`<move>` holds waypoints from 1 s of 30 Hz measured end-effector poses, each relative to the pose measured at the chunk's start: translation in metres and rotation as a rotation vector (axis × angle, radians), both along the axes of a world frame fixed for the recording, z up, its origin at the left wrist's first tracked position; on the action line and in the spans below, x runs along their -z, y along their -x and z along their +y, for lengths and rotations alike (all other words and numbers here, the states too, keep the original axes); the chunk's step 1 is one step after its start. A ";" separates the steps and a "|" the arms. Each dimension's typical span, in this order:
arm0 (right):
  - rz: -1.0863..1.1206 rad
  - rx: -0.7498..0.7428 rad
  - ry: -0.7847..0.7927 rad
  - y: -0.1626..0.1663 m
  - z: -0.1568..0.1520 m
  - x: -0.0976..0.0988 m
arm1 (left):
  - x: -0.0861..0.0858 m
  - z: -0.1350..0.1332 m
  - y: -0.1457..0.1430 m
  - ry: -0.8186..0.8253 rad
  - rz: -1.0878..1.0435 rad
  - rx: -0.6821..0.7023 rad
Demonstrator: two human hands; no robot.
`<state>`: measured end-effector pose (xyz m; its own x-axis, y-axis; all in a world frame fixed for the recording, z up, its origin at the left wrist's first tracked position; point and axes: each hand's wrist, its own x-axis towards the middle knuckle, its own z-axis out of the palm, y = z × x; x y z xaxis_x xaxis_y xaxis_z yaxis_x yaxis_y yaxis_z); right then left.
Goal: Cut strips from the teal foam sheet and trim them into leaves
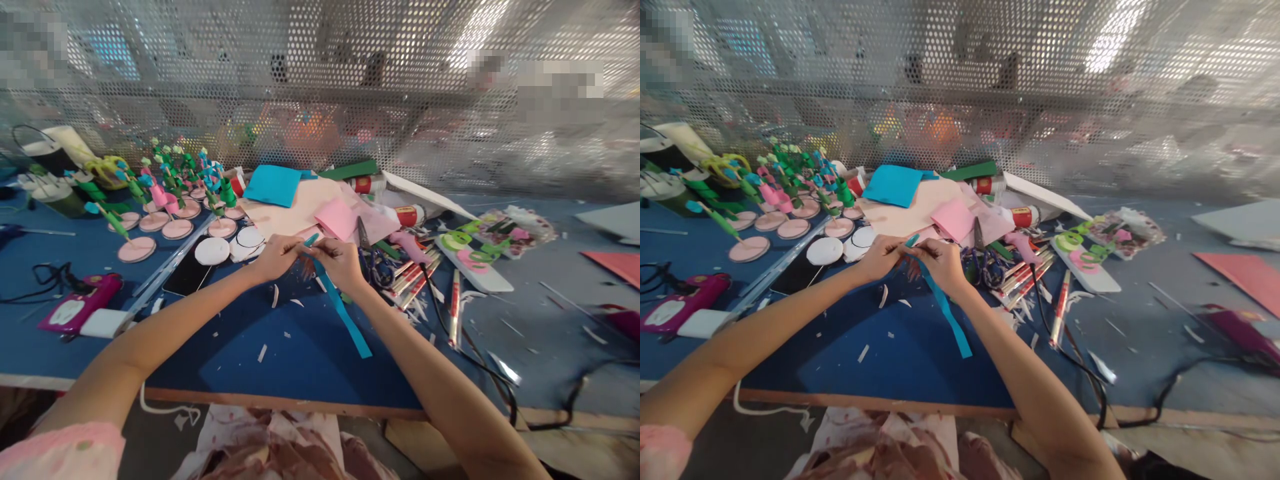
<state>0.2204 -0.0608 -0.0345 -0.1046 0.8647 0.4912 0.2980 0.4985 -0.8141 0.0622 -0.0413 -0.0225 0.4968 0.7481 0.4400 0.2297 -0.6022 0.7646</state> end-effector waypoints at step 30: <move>-0.078 0.012 0.002 -0.004 0.003 -0.002 | 0.009 0.000 -0.002 -0.002 -0.066 0.034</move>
